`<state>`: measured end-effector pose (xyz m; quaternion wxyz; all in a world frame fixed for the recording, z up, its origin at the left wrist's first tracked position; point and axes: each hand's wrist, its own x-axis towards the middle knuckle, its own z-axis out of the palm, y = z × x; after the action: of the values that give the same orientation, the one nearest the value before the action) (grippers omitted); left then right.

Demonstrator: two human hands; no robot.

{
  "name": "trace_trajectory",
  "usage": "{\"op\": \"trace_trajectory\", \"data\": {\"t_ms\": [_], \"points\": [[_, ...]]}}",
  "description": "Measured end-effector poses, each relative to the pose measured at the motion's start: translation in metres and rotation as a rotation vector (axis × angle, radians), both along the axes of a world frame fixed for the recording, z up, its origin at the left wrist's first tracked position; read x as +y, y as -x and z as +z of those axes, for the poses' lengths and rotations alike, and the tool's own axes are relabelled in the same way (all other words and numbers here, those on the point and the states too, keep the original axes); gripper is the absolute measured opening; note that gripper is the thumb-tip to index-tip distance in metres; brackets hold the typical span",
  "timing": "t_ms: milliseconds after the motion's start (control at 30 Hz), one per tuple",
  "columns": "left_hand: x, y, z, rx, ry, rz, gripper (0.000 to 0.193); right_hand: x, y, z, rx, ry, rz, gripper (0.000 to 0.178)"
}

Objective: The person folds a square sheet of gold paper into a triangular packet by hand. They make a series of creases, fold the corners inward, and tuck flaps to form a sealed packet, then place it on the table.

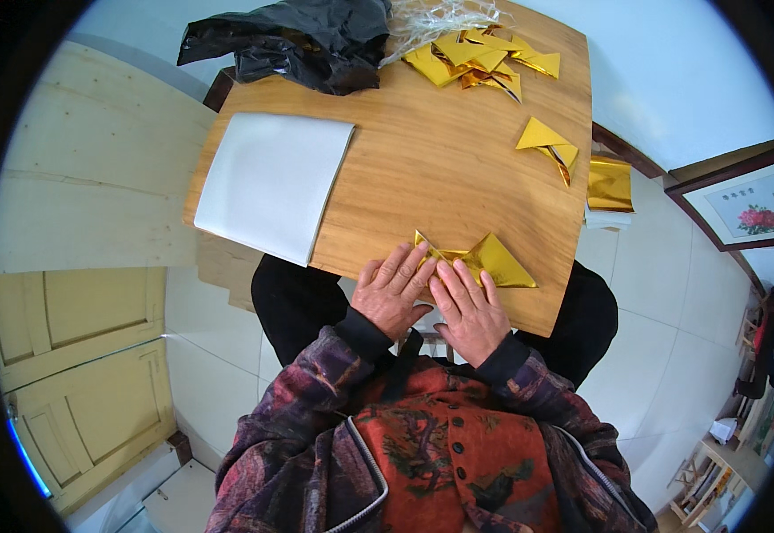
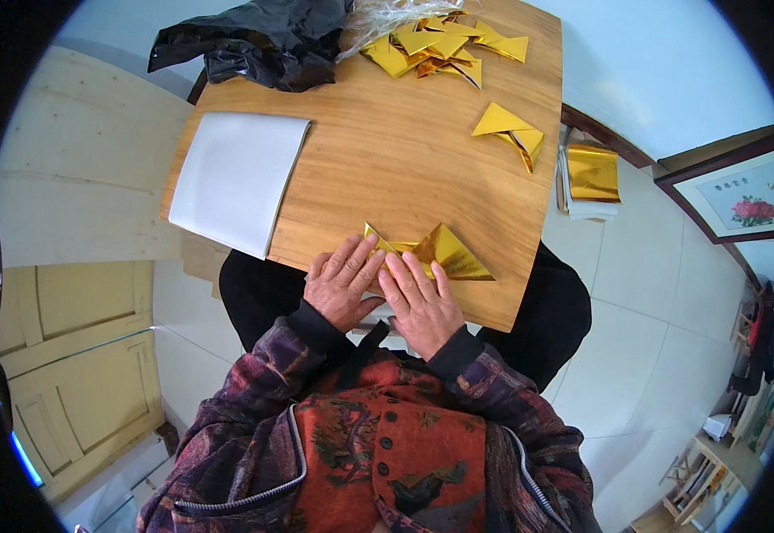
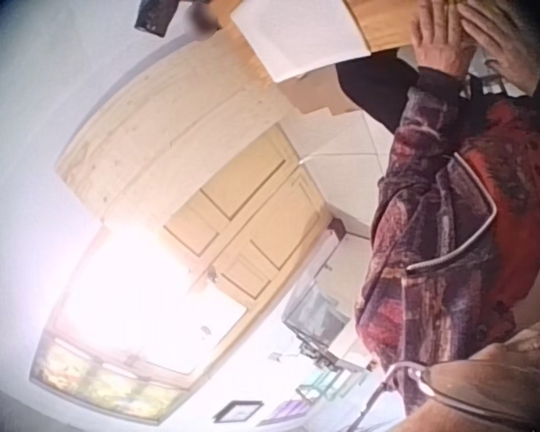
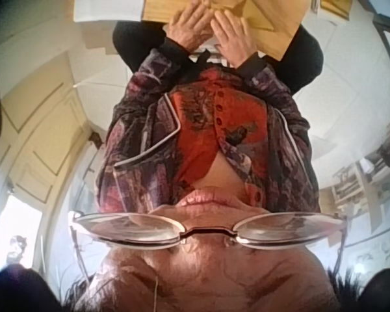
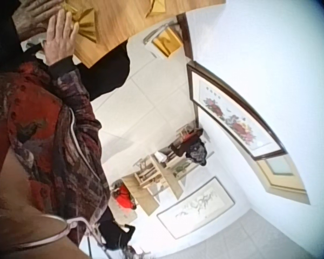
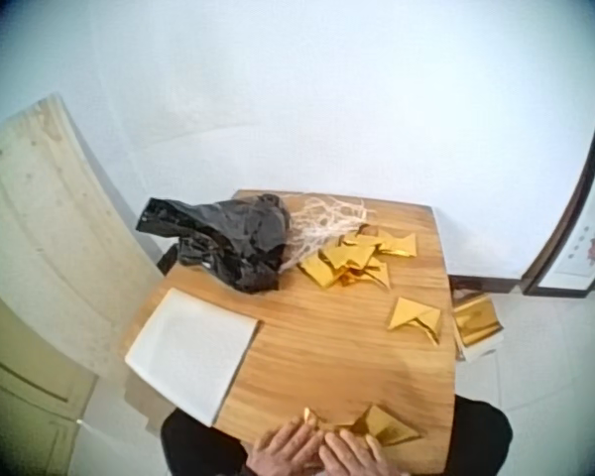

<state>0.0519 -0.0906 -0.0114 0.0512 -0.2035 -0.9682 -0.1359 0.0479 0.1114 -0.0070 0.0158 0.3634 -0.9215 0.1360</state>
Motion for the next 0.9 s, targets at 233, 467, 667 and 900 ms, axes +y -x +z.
{"op": "trace_trajectory", "data": {"t_ms": [233, 467, 667, 900], "points": [[-0.004, 0.009, 0.010, -0.050, -0.001, 0.004, 0.088, 0.000, 0.000, -0.003, 0.042, 0.008, 0.000, 0.090], [-0.014, 0.021, 0.018, -0.130, 0.018, -0.025, 0.092, -0.001, 0.000, -0.002, 0.025, 0.035, -0.024, 0.060], [-0.015, 0.034, 0.019, -0.148, 0.091, 0.021, 0.096, -0.001, 0.000, 0.000, 0.024, 0.056, -0.020, 0.061], [-0.018, 0.018, 0.022, -0.067, 0.033, 0.053, 0.088, 0.000, 0.001, 0.000, 0.038, 0.046, -0.013, 0.070]]}}
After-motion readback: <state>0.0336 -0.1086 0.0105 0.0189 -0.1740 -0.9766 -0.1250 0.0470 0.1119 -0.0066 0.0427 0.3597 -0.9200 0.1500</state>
